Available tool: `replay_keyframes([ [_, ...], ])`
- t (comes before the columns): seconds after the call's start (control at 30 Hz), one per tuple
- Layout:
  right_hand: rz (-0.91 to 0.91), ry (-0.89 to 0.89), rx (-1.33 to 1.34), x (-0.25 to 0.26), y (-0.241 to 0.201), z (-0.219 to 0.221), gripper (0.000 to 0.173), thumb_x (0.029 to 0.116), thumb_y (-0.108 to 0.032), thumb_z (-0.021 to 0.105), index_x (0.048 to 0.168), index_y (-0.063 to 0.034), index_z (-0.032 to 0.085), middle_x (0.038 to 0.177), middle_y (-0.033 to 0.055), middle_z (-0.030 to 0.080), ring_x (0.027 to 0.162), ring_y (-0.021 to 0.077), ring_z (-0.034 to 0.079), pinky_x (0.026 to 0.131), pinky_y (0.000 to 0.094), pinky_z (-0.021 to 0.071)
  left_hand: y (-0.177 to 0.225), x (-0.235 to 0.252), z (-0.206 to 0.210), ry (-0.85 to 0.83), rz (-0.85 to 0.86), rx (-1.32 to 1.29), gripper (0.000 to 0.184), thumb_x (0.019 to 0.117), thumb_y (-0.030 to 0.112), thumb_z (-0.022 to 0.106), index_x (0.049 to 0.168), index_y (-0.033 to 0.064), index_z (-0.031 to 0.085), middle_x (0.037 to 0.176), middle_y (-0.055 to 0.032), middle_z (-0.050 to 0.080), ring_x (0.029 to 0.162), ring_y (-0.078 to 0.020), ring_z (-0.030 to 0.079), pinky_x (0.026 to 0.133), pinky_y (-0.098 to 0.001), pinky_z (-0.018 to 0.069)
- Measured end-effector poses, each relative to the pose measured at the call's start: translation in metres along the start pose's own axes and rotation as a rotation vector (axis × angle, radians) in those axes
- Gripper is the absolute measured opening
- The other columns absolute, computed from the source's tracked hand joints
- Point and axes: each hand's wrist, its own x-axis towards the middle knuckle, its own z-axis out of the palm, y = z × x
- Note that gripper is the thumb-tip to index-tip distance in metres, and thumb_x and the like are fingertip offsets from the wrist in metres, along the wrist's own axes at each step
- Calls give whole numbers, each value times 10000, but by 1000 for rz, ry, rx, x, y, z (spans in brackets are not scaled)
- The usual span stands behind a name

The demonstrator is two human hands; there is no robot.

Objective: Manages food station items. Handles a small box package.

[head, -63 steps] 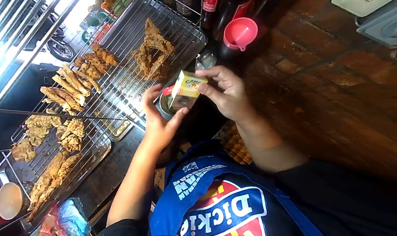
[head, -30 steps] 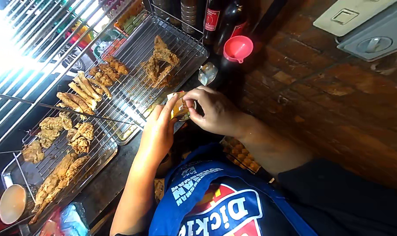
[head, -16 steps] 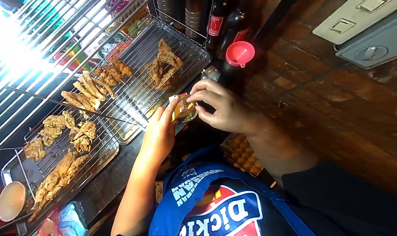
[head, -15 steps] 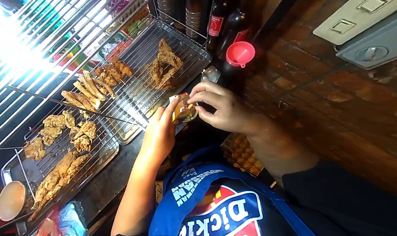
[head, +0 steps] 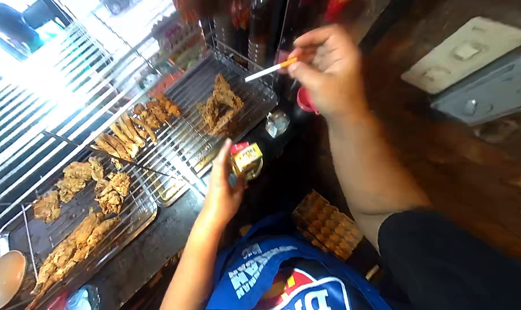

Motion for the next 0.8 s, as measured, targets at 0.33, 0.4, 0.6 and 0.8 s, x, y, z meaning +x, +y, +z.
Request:
replay_keyframes([
  [0.33,411,9,-86,124,102,99,398,937,-43,620,1329,6,567,1159,167,681,986,236,688,821,412,590,-30,-1,27,8,163,243,426,934,0,625,1328,152,674,1213,-260,596,1026,-278,685,857,-391,615],
  [0.4,456,-2,-134,140,112,113,378,947,-80,611,1317,-10,587,1165,163,693,1028,252,693,861,450,591,-36,-4,31,-2,171,297,446,930,0,626,1330,190,678,1220,-269,599,998,-298,698,811,-412,629],
  [0.6,459,54,-166,176,146,142,354,934,-91,683,1265,27,646,1187,209,690,1053,294,682,937,480,556,-44,-12,35,47,235,356,429,916,-10,646,1272,222,704,1204,-251,617,979,-284,705,787,-381,631],
  [0.8,469,102,-49,189,158,162,413,940,-40,690,1328,54,582,1251,228,660,1110,271,665,979,427,554,-52,-15,41,45,269,365,347,893,-13,689,1168,188,750,1250,-267,635,1128,-339,684,919,-414,609],
])
